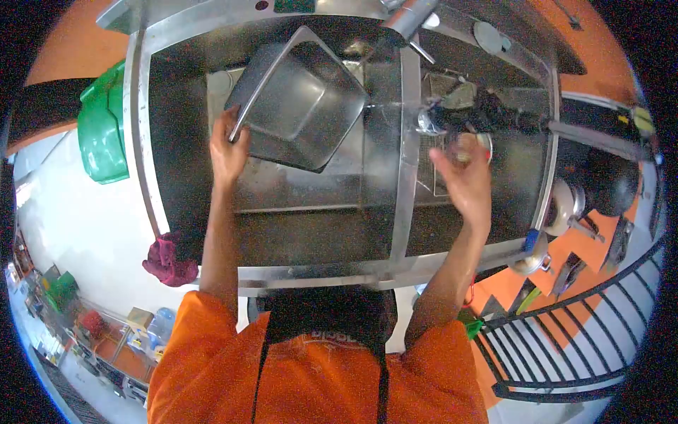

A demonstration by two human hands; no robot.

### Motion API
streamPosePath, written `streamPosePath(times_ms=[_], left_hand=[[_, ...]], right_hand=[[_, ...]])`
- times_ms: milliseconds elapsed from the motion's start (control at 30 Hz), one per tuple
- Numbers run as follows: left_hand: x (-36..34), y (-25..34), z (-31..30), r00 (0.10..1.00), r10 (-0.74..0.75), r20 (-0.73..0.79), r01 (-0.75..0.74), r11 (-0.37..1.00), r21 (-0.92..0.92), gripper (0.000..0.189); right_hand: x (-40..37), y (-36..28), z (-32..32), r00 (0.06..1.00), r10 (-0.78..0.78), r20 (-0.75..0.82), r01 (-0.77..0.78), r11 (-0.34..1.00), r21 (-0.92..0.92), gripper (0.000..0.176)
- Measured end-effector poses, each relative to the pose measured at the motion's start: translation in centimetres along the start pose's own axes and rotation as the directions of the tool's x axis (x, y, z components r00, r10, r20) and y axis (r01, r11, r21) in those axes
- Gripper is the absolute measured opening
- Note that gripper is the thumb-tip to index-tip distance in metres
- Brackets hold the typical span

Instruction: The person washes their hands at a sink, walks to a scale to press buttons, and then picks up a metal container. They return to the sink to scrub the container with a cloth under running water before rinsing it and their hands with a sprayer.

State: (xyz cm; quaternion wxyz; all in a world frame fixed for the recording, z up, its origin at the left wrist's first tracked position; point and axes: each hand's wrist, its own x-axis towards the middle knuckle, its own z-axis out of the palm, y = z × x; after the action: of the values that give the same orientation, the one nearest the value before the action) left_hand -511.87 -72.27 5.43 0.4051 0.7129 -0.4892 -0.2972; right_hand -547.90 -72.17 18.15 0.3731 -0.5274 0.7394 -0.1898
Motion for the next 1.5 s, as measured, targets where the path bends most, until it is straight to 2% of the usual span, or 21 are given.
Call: streamPosePath(times_ms=[67,100,133,233,300,400,467,500,533,567,600,667,733,833,867,1067,1167,1267,1367,1400,1500], left_hand=[[1.4,0.7,-0.3,0.987,0.066,0.146,-0.092,0.979,0.184,0.011],[2.3,1.4,-0.1,0.971,0.092,0.218,-0.151,0.952,0.268,0.012],[3.0,2.1,0.0,0.932,0.248,0.264,-0.323,0.899,0.296,0.011],[4.3,2.1,1.1,0.895,0.315,0.316,-0.346,0.937,0.046,0.011],[3.5,2.7,1.1,0.888,0.333,0.317,-0.365,0.930,0.044,0.011],[1.3,4.7,0.6,0.899,0.311,0.309,-0.347,0.936,0.065,0.011],[0.2,5.0,-0.2,0.914,0.302,0.270,-0.347,0.927,0.141,0.012],[-0.2,5.2,-0.8,0.917,0.312,0.247,-0.363,0.910,0.199,0.019],[-0.6,5.6,-1.5,0.919,0.326,0.221,-0.378,0.890,0.257,0.027],[-1.1,6.0,-2.1,0.919,0.342,0.197,-0.389,0.866,0.314,0.035],[-1.8,6.4,-2.4,0.956,0.247,0.158,-0.285,0.912,0.296,0.041],[-2.8,6.9,-2.9,0.967,0.248,0.061,-0.254,0.910,0.327,0.043],[-3.4,6.9,-3.2,0.977,0.211,0.003,-0.200,0.920,0.338,0.050],[-4.3,6.9,-3.5,0.980,0.197,-0.031,-0.175,0.927,0.332,0.044],[-4.6,7.0,-3.7,0.992,0.120,-0.027,-0.106,0.946,0.307,0.044],[-6.4,7.2,-3.6,0.982,0.188,-0.023,-0.151,0.851,0.502,0.040],[-6.8,7.2,-3.8,0.972,0.236,0.012,-0.185,0.732,0.656,0.055],[-6.9,7.7,-3.8,0.975,0.221,0.025,-0.190,0.770,0.609,0.039],[-7.0,8.0,-4.1,0.968,0.246,0.049,-0.218,0.729,0.649,0.040],[-7.1,7.8,-4.2,0.965,0.259,0.051,-0.225,0.706,0.671,0.045],[-6.9,7.3,-4.8,0.957,0.286,0.046,-0.237,0.683,0.691,0.054]], right_hand=[[2.0,-0.4,0.5,0.965,-0.189,-0.182,0.223,0.956,0.192,0.033],[3.7,-0.1,0.8,0.956,-0.274,-0.104,0.291,0.927,0.235,0.035],[5.2,0.6,1.3,0.934,-0.357,-0.026,0.350,0.893,0.282,0.038],[6.0,-0.7,3.3,0.896,-0.444,-0.035,0.438,0.866,0.240,0.041],[4.6,-3.3,4.5,0.853,-0.523,-0.011,0.508,0.823,0.255,0.037],[3.0,-5.6,6.5,0.880,-0.474,0.019,0.426,0.807,0.409,0.033],[2.0,-7.4,6.8,0.932,-0.363,0.009,0.299,0.779,0.551,0.034],[1.5,-8.2,7.1,0.951,-0.309,0.016,0.233,0.749,0.621,0.035],[1.9,-8.2,8.1,0.932,-0.344,-0.115,0.346,0.744,0.571,0.038],[1.9,-8.7,8.5,0.933,-0.322,-0.162,0.353,0.724,0.592,0.038],[1.8,-9.1,8.8,0.932,-0.298,-0.208,0.362,0.704,0.611,0.039],[1.1,-10.3,9.1,0.933,-0.241,-0.269,0.360,0.671,0.648,0.038],[1.0,-10.6,9.6,0.931,-0.231,-0.284,0.365,0.631,0.684,0.038],[0.6,-10.5,9.7,0.939,-0.218,-0.266,0.344,0.607,0.717,0.038],[0.4,-10.3,9.7,0.943,-0.213,-0.254,0.332,0.605,0.724,0.038],[-0.1,-9.9,9.3,0.948,-0.197,-0.251,0.319,0.570,0.758,0.038],[-0.1,-9.8,9.4,0.939,-0.208,-0.275,0.345,0.567,0.748,0.038],[-0.8,-10.4,9.0,0.942,-0.207,-0.264,0.335,0.549,0.766,0.032],[-0.7,-10.1,9.3,0.927,-0.230,-0.297,0.376,0.530,0.761,0.033],[-0.8,-10.2,9.1,0.932,-0.222,-0.286,0.361,0.499,0.788,0.039],[-0.2,-9.4,9.5,0.907,-0.255,-0.334,0.420,0.515,0.747,0.032]])
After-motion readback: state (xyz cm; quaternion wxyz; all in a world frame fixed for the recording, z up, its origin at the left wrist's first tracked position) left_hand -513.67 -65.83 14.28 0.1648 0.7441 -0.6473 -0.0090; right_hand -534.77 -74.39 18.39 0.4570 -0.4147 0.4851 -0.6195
